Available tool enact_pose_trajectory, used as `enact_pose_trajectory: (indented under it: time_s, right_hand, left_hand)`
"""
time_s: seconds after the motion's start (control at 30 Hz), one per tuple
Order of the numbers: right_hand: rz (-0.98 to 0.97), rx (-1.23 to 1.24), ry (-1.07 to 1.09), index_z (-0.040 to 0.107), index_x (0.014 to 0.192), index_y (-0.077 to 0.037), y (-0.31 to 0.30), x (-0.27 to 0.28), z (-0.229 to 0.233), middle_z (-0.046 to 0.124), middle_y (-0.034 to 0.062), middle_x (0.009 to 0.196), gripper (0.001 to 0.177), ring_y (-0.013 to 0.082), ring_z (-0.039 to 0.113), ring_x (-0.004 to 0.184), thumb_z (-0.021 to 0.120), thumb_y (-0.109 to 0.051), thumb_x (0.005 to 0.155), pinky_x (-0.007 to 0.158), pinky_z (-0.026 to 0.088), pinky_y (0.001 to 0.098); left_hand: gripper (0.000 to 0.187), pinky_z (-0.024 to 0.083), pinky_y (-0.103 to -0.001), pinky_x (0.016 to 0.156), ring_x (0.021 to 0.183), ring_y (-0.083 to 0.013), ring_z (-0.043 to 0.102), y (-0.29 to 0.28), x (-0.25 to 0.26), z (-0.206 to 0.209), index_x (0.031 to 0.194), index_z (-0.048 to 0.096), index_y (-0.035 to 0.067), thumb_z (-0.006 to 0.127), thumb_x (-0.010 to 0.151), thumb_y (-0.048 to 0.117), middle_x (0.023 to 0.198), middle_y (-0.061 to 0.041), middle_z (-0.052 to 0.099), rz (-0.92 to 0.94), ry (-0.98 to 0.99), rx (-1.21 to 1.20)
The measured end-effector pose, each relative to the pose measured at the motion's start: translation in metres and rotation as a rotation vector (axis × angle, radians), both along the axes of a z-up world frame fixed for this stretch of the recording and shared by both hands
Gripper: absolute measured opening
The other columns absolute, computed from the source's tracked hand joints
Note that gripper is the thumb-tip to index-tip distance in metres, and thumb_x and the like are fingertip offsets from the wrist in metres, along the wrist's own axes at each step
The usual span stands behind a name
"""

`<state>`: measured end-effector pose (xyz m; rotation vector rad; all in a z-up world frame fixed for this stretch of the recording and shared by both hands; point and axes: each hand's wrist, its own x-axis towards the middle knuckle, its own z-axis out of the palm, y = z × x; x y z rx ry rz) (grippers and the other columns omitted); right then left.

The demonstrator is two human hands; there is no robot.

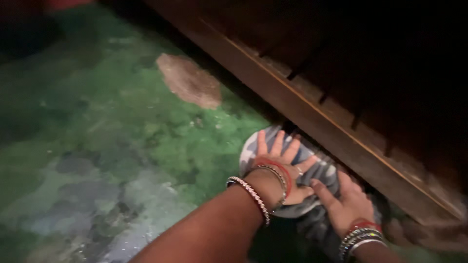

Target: The person wipes the floor with a cloth by hand, moving across the room and reaching under furniture.

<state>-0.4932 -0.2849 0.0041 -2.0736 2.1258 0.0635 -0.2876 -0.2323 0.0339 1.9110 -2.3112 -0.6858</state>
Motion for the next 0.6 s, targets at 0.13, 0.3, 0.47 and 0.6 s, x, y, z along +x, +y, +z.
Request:
enact_pose_trajectory:
  time_s: [0.13, 0.3, 0.47, 0.6]
  right_hand:
    - [0.048, -0.125, -0.082, 0.038, 0.156, -0.024, 0.034, -0.009, -0.001, 0.046, 0.0158, 0.154, 0.094, 0.0334, 0.040, 0.145, 0.062, -0.070, 0.077, 0.117, 0.029, 0.0538]
    - [0.009, -0.212, -0.077, 0.023, 0.160, -0.035, 0.077, -0.006, 0.000, 0.017, 0.0099, 0.168, 0.101, 0.0301, 0.012, 0.155, 0.065, -0.067, 0.074, 0.118, 0.013, 0.0616]
    - [-0.191, -0.084, -0.094, 0.016, 0.159, -0.044, 0.100, 0.038, -0.001, 0.006, 0.0066, 0.170, 0.100, 0.0310, 0.004, 0.157, 0.064, -0.067, 0.075, 0.121, 0.006, 0.0593]
    - [-0.150, -0.108, -0.076, 0.017, 0.160, -0.044, 0.112, 0.079, -0.002, 0.006, 0.0075, 0.171, 0.100, 0.0315, 0.004, 0.157, 0.064, -0.067, 0.074, 0.119, 0.006, 0.0615]
  left_hand:
    - [0.078, -0.015, -0.072, 0.115, 0.155, -0.0431, -0.010, 0.018, -0.009, 0.000, 0.160, 0.022, 0.038, 0.044, 0.090, 0.065, 0.171, -0.011, -0.005, -0.042, -0.011, -0.015]
    - [0.078, -0.015, -0.071, 0.115, 0.155, -0.0421, -0.010, 0.044, -0.005, 0.003, 0.160, 0.017, 0.038, 0.043, 0.091, 0.064, 0.171, -0.011, -0.008, -0.138, -0.003, 0.000]
    - [0.074, -0.014, -0.068, 0.117, 0.156, -0.0380, -0.009, 0.065, 0.023, 0.010, 0.159, 0.016, 0.041, 0.040, 0.091, 0.058, 0.171, -0.006, -0.009, -0.113, -0.019, 0.045]
    - [0.073, -0.014, -0.068, 0.118, 0.157, -0.0376, -0.008, 0.086, 0.055, 0.016, 0.160, 0.017, 0.041, 0.038, 0.092, 0.059, 0.171, -0.005, -0.007, -0.055, -0.054, 0.033]
